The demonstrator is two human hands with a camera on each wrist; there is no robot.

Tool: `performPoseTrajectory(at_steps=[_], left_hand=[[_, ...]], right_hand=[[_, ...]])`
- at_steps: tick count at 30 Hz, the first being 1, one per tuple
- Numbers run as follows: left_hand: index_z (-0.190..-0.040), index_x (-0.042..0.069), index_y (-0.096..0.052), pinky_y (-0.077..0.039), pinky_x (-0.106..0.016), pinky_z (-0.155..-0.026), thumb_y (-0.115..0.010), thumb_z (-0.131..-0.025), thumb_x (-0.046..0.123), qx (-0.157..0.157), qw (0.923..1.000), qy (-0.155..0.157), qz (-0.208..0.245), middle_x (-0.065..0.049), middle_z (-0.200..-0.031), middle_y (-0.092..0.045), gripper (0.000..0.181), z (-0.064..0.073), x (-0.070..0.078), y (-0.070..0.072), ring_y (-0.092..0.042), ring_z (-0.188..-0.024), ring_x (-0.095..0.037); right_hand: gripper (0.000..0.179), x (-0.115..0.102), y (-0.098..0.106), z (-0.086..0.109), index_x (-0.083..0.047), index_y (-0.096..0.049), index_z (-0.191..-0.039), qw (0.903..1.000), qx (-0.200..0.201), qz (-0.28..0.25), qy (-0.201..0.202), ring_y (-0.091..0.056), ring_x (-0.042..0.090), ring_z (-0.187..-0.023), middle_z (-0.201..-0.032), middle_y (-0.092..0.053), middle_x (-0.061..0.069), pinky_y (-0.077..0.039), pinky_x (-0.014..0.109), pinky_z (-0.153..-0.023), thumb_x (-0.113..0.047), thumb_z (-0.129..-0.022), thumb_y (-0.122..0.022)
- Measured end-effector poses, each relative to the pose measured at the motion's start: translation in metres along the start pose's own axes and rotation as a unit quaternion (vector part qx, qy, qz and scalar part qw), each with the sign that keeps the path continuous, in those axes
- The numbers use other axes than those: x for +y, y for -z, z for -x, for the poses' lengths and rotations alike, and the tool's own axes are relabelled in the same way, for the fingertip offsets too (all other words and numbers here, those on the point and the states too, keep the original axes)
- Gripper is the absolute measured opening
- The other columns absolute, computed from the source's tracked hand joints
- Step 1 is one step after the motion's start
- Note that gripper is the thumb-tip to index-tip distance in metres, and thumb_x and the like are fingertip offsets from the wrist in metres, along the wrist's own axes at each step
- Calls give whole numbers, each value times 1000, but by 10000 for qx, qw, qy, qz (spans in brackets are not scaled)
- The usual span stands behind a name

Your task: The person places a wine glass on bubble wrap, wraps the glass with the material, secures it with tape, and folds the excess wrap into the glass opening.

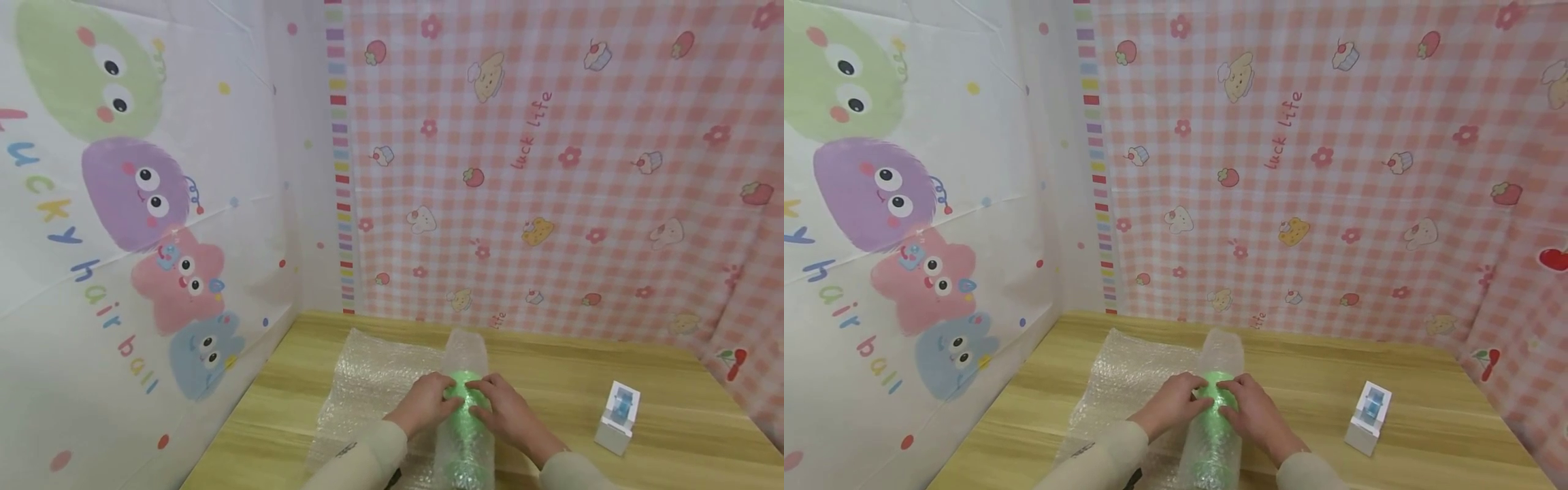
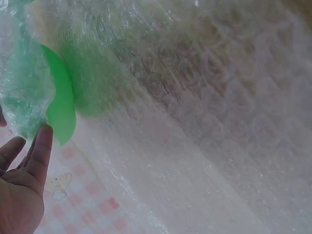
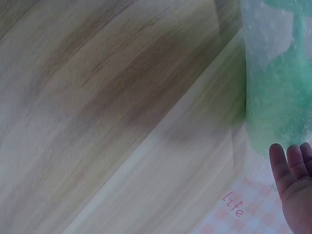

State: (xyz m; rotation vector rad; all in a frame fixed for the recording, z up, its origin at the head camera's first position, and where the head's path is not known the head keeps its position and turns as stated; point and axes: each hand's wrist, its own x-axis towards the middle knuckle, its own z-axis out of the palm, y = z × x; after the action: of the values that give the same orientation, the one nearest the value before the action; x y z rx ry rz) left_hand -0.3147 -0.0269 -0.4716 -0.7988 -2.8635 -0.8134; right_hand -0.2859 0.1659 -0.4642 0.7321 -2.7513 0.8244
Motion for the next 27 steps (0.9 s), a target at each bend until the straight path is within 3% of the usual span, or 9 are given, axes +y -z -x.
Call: performPoseTrajectory(at_steps=[8, 12, 16, 20, 27], left_hand=[[-113, -2, -68, -53, -29, -82, -73, -91, 26, 79, 9999, 1, 93, -12, -105, -69, 36, 0, -2, 1, -64, -90, -19], [-114, -2, -67, -53, -28, -81, -73, -91, 25, 83, 9999, 33, 55, -12, -103, -69, 37, 3, -2, 1, -62, -86, -16], [-117, -3, -65, -54, -28, -78, -72, -92, 22, 30, 9992, 223, 334, -14, -105, -68, 36, 6, -6, 2, -64, -84, -16], [-124, -5, -60, -55, -30, -78, -70, -93, 19, -85, 9963, 443, 728, -16, -111, -67, 40, 9, -8, 3, -66, -89, -20], [-136, -5, -50, -55, -37, -84, -67, -95, 16, -60, 9937, 499, 1001, -19, -120, -64, 49, 10, -9, -1, -66, -99, -28]], right_hand=[[29, 1, -2, -1, -5, -66, -117, 9979, -82, -323, -564, -62, 27, -102, -114, -59, 7, -54, 45, -82, -7, -88, -73], [30, 0, -3, -2, -4, -69, -115, 9996, 21, -96, -249, -60, 25, -98, -109, -58, 6, -53, 44, -82, -8, -86, -76], [30, -3, -6, -5, -3, -69, -115, 9999, 105, 58, 61, -58, 22, -95, -105, -55, 5, -52, 43, -81, -10, -87, -76], [27, -6, -8, -7, -4, -68, -116, 9999, 29, -54, -112, -59, 23, -97, -106, -56, 4, -52, 44, -82, -7, -89, -73], [34, -3, -5, -6, -3, -65, -120, 9987, -67, -354, -349, -62, 30, -102, -115, -59, 9, -54, 47, -83, -3, -87, -72]])
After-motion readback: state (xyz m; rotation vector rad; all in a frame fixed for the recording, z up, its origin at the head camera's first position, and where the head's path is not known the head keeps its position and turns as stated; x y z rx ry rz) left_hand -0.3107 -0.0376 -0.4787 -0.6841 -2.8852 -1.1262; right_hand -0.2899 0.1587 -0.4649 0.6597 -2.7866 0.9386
